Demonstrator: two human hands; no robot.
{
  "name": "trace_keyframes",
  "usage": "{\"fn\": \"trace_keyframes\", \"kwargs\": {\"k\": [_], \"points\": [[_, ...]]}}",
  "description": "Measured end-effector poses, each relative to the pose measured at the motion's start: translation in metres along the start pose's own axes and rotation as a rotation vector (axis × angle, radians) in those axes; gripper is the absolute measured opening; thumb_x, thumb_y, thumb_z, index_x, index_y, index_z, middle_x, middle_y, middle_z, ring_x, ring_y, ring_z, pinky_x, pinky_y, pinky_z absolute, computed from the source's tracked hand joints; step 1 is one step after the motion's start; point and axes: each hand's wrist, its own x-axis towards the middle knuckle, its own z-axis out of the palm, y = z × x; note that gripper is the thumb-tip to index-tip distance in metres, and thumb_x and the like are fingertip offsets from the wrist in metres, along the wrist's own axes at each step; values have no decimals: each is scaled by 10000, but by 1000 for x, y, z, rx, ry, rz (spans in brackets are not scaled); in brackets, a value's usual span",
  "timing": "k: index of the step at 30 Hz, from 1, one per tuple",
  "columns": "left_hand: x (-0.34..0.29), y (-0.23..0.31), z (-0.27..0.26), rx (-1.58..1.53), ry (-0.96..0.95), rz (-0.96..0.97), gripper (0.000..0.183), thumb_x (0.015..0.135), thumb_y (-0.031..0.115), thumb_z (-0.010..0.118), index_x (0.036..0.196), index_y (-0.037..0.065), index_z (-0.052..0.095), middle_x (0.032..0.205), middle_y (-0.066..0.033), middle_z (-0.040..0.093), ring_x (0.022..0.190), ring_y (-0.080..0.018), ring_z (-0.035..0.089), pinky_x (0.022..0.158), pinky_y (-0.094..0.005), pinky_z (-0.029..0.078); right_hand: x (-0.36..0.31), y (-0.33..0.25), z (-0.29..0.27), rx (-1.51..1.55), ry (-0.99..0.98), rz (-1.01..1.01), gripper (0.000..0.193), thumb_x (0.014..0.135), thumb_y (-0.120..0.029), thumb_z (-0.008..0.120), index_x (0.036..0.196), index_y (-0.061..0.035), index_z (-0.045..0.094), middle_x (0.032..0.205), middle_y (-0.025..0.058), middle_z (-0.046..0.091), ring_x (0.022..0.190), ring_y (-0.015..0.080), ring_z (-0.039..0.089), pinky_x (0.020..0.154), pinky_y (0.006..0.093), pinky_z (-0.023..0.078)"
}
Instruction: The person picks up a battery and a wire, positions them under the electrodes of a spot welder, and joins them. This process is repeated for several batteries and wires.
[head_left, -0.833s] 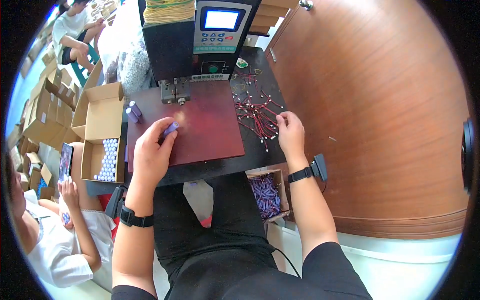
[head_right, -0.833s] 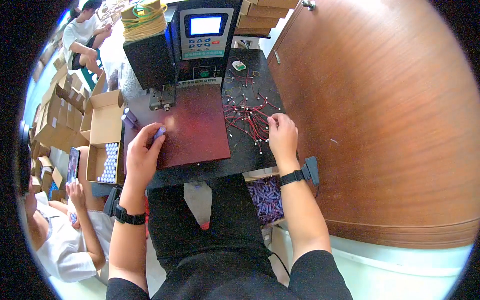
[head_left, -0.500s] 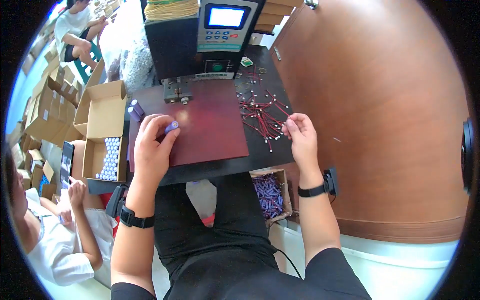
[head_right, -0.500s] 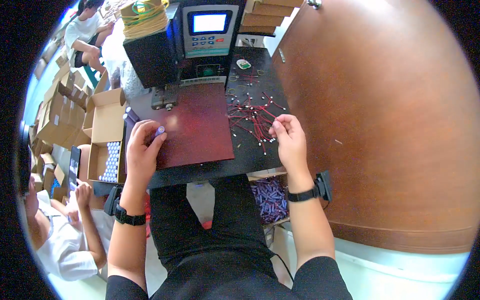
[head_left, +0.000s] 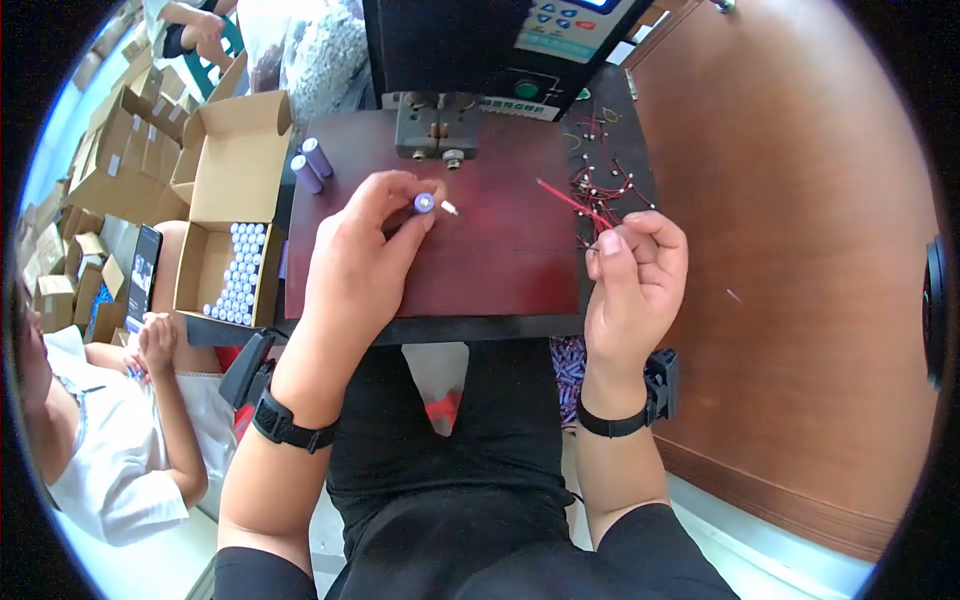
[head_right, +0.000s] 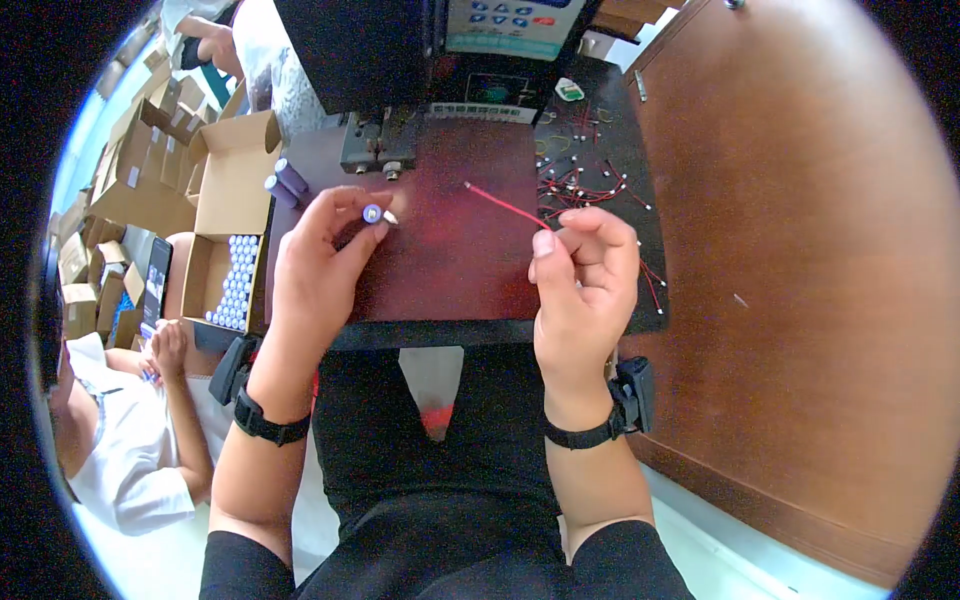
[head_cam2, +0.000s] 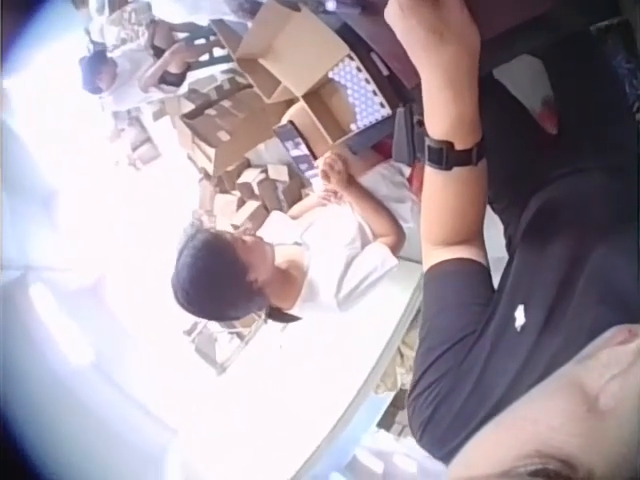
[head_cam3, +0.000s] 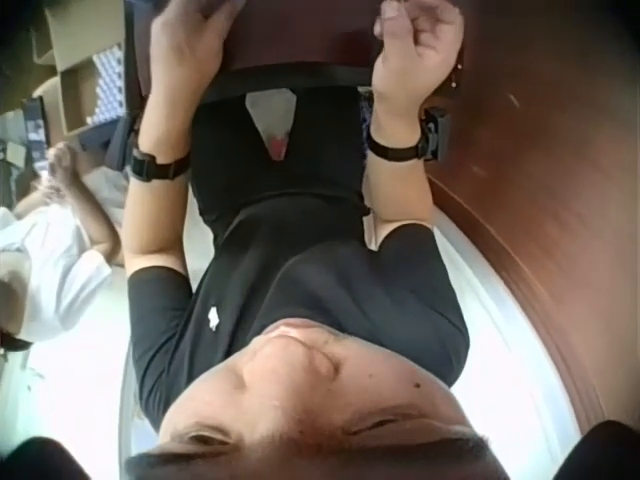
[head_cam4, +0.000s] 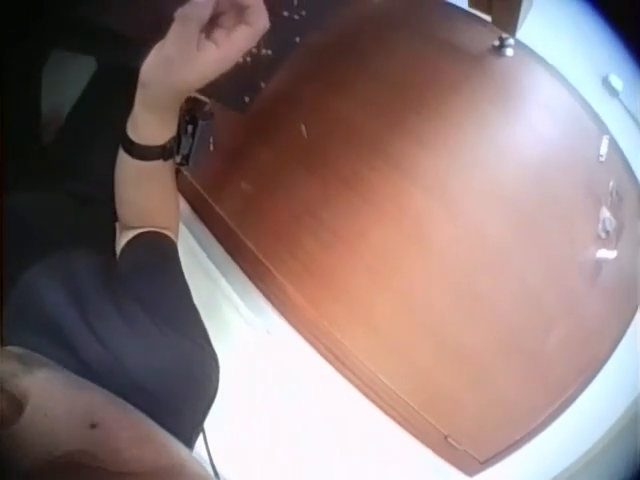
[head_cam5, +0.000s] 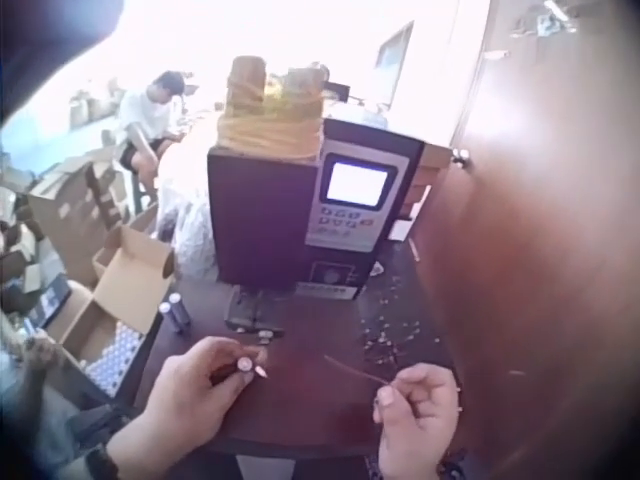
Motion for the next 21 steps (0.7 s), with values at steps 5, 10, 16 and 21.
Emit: {"fn": "trace_keyframes", "kwargs": {"k": [5, 10, 16, 21], "points": [[10, -9, 4, 186, -40, 25, 194, 902, -12, 713, 1075, -51, 632, 1104, -127, 758, 1049, -152, 709, 915, -273, 524, 5, 15, 8, 19, 57, -43, 269, 945, 52, 640, 1170, -35, 522, 822, 10, 588, 688, 55, 524, 624, 199, 423], [16, -7, 6, 247, 31, 18, 244, 882, 6, 735, 1106, -44, 651, 1072, -123, 766, 1019, -155, 716, 878, -281, 523, 8, 26, 10, 30, 67, -96, 282, 942, 53, 644, 1177, -28, 510, 823, 31, 596, 677, 76, 535, 603, 220, 442], [21, -14, 10, 202, 67, 30, 227, 864, 116, 749, 1029, -4, 647, 988, -147, 760, 979, -301, 725, 915, -354, 474, 13, 26, 14, 47, 38, -74, 280, 946, 44, 644, 1181, -25, 508, 831, 39, 597, 679, 87, 538, 604, 235, 449], [23, -17, 11, 166, 81, 63, 226, 860, 97, 742, 1015, -30, 638, 979, -178, 751, 948, -329, 728, 856, -371, 535, 14, 28, 16, 57, 43, -44, 274, 951, 44, 637, 1183, -26, 509, 824, 39, 597, 686, 87, 539, 619, 235, 446]]}}
